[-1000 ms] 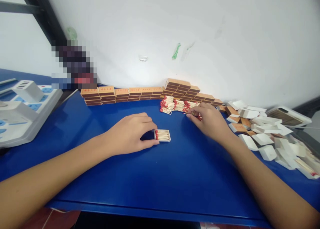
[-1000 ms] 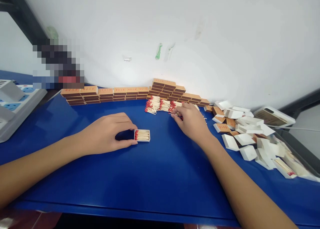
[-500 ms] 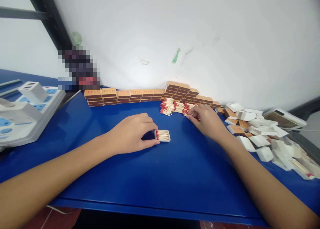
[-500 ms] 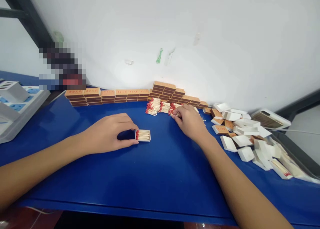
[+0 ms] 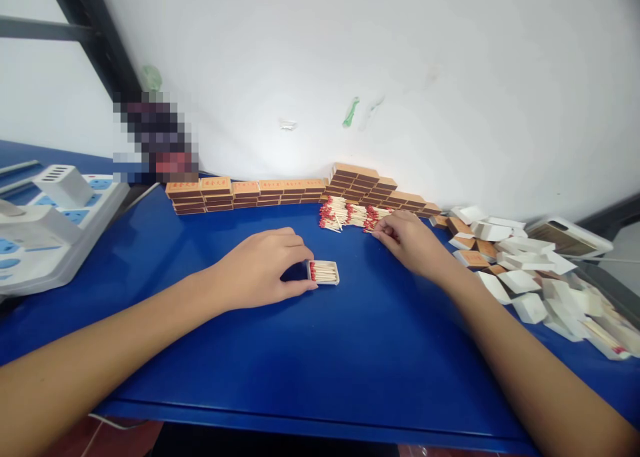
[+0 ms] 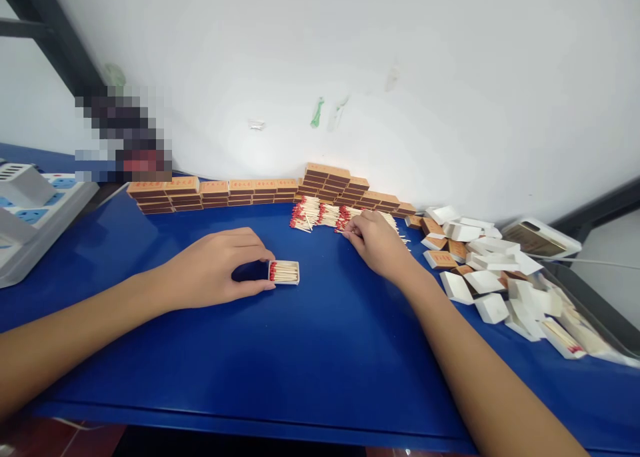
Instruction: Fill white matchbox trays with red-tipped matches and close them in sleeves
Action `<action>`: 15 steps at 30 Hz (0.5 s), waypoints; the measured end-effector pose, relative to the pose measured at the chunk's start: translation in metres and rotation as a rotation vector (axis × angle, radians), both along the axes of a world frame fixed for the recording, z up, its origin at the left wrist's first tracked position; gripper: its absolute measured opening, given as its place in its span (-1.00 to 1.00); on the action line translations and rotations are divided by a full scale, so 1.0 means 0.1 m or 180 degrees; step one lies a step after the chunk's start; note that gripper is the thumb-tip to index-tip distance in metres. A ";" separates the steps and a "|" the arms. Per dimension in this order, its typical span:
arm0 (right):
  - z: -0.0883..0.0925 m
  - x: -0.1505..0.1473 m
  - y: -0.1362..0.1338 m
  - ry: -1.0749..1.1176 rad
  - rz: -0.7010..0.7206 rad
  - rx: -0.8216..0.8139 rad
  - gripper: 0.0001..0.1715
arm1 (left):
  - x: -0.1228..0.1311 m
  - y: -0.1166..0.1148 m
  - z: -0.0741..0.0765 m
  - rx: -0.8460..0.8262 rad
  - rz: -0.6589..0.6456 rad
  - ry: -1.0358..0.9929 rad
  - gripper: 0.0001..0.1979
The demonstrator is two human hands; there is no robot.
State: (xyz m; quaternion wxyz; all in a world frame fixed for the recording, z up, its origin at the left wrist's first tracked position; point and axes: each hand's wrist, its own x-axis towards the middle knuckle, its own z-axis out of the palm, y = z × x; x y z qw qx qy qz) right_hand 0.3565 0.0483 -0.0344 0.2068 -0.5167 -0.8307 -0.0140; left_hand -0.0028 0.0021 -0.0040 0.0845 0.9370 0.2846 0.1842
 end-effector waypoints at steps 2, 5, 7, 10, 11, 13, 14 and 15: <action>0.00 0.02 0.01 -0.0067 0.0108 -0.0034 -0.75 | 0.00 0.00 0.01 -0.0002 0.0011 0.0002 -0.73; 0.01 0.05 0.00 -0.0112 0.0251 -0.0013 -0.77 | 0.00 -0.01 0.01 0.0016 0.0028 -0.0011 -0.74; 0.02 0.06 -0.01 -0.0107 0.0279 -0.0021 -0.78 | 0.00 0.00 0.01 0.0008 0.0023 -0.0013 -0.73; 0.03 0.05 -0.02 -0.0085 0.0222 -0.0055 -0.81 | 0.00 0.00 0.00 -0.0021 0.0013 -0.0011 -0.73; 0.03 0.05 -0.02 -0.0074 0.0195 -0.0051 -0.82 | 0.00 0.01 0.00 -0.0023 0.0013 -0.0011 -0.72; 0.02 0.04 -0.01 -0.0063 0.0165 -0.0042 -0.80 | 0.00 0.01 0.00 -0.0020 0.0005 -0.0003 -0.72; 0.01 0.04 -0.01 -0.0067 0.0162 -0.0043 -0.79 | 0.00 0.00 0.00 -0.0014 0.0001 0.0005 -0.73; 0.00 0.05 0.00 -0.0075 0.0160 -0.0049 -0.77 | 0.00 0.00 0.01 0.0000 0.0002 0.0010 -0.73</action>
